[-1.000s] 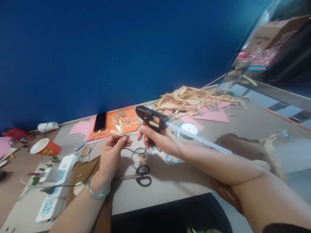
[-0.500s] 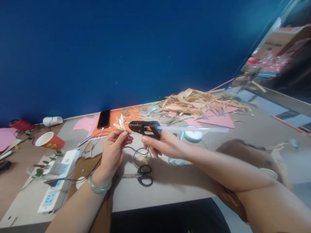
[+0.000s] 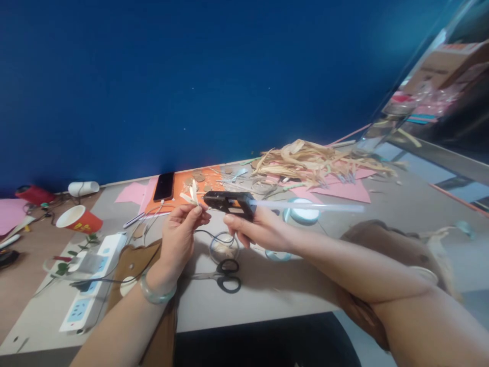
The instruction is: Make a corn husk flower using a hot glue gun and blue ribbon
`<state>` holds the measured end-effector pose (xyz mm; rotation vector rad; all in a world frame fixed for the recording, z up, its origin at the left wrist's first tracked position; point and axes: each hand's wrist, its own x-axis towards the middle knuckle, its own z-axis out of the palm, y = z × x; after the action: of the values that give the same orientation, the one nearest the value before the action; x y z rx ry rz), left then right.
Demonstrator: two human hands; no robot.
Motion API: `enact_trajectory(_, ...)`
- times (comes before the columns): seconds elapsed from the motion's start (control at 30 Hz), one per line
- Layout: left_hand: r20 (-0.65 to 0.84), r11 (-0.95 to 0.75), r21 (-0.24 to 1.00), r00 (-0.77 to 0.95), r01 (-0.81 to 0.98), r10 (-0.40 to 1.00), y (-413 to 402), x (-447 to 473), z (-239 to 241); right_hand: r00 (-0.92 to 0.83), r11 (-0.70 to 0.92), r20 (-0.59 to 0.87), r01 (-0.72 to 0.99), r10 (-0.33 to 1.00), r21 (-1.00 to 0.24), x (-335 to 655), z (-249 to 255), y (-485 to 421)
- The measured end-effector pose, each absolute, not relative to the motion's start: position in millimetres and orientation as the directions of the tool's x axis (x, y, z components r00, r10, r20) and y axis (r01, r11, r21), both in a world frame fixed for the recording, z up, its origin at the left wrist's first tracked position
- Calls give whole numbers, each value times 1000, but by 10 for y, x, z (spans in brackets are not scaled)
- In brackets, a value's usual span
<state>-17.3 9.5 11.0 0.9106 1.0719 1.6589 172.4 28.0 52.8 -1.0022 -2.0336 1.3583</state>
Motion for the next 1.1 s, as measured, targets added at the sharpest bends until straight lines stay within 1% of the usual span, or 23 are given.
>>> enact_trajectory(0.17, 96, -206, 921, -320, -331, 942, 134, -186, 102, -498, 275, 100, 290, 861, -917, 1714, 511, 427)
enact_trajectory(0.27, 137, -258, 917, -368, -304, 920, 152, -204, 101, -460, 273, 75, 381, 885, -883, 1715, 404, 613)
enact_trajectory(0.33, 183, -306, 912, -396, -273, 900, 156, -225, 106, -498, 373, 117, 453, 859, -809, 1723, 317, 731)
enact_trajectory(0.43, 243, -370, 896, -425, -246, 872, 162, -263, 126, -550, 491, 127, 589, 826, -642, 1735, 226, 831)
enact_trajectory(0.5, 266, -401, 886, -451, -234, 852, 175, -286, 140, -583, 517, 93, 622, 807, -588, 1736, 206, 835)
enact_trajectory(0.57, 273, -415, 880, -470, -230, 840, 197, -309, 146, -656, 536, 33, 586, 754, -608, 1729, 207, 801)
enact_trajectory(0.67, 248, -405, 878, -480, -256, 841, 240, -342, 134, -776, 564, -41, 492, 629, -663, 1700, 204, 716)
enact_trajectory(0.73, 223, -393, 875, -484, -282, 846, 266, -365, 121, -804, 587, -68, 485, 590, -648, 1670, 185, 654)
enact_trajectory(0.9, 198, -387, 870, -501, -307, 843, 300, -403, 111, -767, 601, -137, 587, 626, -542, 1582, 102, 521)
enact_trajectory(1.1, 202, -395, 866, -507, -307, 838, 302, -398, 121, -746, 638, -183, 650, 640, -413, 1519, 9, 427)
